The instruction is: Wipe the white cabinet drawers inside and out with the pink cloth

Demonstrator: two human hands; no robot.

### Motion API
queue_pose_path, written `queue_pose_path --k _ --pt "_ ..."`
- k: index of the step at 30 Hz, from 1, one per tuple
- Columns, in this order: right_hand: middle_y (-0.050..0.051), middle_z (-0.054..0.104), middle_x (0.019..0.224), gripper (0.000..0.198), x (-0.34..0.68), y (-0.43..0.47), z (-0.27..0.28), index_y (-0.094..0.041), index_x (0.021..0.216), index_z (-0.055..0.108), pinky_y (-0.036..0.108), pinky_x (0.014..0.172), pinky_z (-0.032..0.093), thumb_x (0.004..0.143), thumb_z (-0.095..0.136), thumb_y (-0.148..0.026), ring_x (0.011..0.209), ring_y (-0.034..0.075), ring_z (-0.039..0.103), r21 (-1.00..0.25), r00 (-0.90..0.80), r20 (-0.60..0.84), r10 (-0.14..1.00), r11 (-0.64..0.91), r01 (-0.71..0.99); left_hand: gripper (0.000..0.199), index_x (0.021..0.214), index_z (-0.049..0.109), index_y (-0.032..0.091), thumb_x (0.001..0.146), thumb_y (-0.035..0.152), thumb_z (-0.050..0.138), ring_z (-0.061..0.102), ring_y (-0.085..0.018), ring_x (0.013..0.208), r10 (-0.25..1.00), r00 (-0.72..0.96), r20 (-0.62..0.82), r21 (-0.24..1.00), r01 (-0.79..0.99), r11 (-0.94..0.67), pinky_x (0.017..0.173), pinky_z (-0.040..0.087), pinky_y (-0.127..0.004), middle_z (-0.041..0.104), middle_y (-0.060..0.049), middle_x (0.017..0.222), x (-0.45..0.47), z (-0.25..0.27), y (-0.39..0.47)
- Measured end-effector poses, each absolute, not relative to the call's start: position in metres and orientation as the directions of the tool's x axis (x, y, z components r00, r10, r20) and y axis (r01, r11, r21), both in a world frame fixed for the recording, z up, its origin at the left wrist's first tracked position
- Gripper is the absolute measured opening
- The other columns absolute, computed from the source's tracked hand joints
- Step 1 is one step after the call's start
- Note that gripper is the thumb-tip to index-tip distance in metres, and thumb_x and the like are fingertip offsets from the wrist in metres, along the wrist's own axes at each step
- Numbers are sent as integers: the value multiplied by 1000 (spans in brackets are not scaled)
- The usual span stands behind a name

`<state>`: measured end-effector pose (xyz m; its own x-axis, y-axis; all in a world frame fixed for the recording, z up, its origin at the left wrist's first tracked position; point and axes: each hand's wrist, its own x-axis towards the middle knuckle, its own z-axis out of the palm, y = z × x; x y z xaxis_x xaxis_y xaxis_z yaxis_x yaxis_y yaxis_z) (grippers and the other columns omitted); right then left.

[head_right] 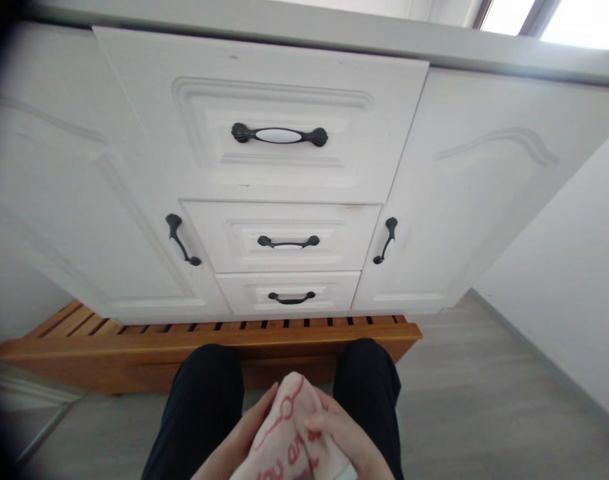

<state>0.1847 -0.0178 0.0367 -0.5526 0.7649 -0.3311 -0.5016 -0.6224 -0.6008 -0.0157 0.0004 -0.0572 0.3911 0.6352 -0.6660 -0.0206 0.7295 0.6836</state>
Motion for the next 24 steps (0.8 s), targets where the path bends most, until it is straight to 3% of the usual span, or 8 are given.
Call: queue_pose_path --k 3,6,8,10,12,16,20,24 --pt "5 75 81 33 204 -23 37 -18 94 75 33 85 52 71 81 -42 82 22 70 -474 -493 -413 766 -643 -601 54 103 70 14 81 64 66 73 -33 97 651 449 -612 506 -410 759 94 55 -46 77 -17 99 -29 -41 6" --pt "12 78 95 61 218 -28 33 -19 99 76 46 97 50 73 70 -74 102 32 70 -412 -517 -429 741 -670 -618 38 103 67 17 76 40 81 74 -25 88 778 201 -595 568 -579 584 87 57 -38 78 -11 99 -55 -32 15" --pt "14 76 111 74 220 -30 27 -21 112 74 53 103 46 70 65 -81 116 37 65 -417 -532 -396 749 -662 -622 41 103 65 20 72 37 85 74 -23 86 809 79 -582 614 -610 501 82 58 -35 78 -6 95 -73 -26 21" --pt "13 72 125 71 219 -31 21 -24 124 70 53 109 42 73 68 -74 126 36 59 -429 -515 -366 775 -632 -646 44 101 65 21 68 39 88 73 -21 81 821 9 -572 654 -599 462 77 58 -32 76 -2 88 -86 -21 24" --pt "8 67 135 63 216 -32 17 -29 132 64 50 114 37 75 74 -52 131 33 56 -439 -487 -337 805 -593 -676 45 98 64 21 66 42 89 71 -18 77 837 -50 -545 709 -560 428 72 58 -30 75 0 84 -94 -17 25" --pt "5 66 137 68 214 -32 19 -31 125 68 47 114 36 59 69 -16 128 30 59 -422 -470 -329 819 -573 -703 49 99 65 21 66 49 87 71 -18 77 858 -131 -497 787 -486 381 71 57 -29 75 0 88 -96 -15 23" --pt "4 75 113 59 210 -27 17 -27 113 69 34 87 50 57 70 -9 96 22 69 -524 -343 -429 836 -540 -659 53 102 65 22 67 55 85 70 -17 79 860 -182 -477 816 -455 357 71 56 -27 74 1 88 -94 -17 24" --pt "-6 65 73 27 205 -22 6 -24 90 66 23 60 41 67 78 -18 61 11 55 -727 -188 -450 873 -480 -491 48 98 66 20 67 52 85 66 -14 82 897 -166 -409 859 -401 318 73 54 -23 72 2 89 -99 -15 24"
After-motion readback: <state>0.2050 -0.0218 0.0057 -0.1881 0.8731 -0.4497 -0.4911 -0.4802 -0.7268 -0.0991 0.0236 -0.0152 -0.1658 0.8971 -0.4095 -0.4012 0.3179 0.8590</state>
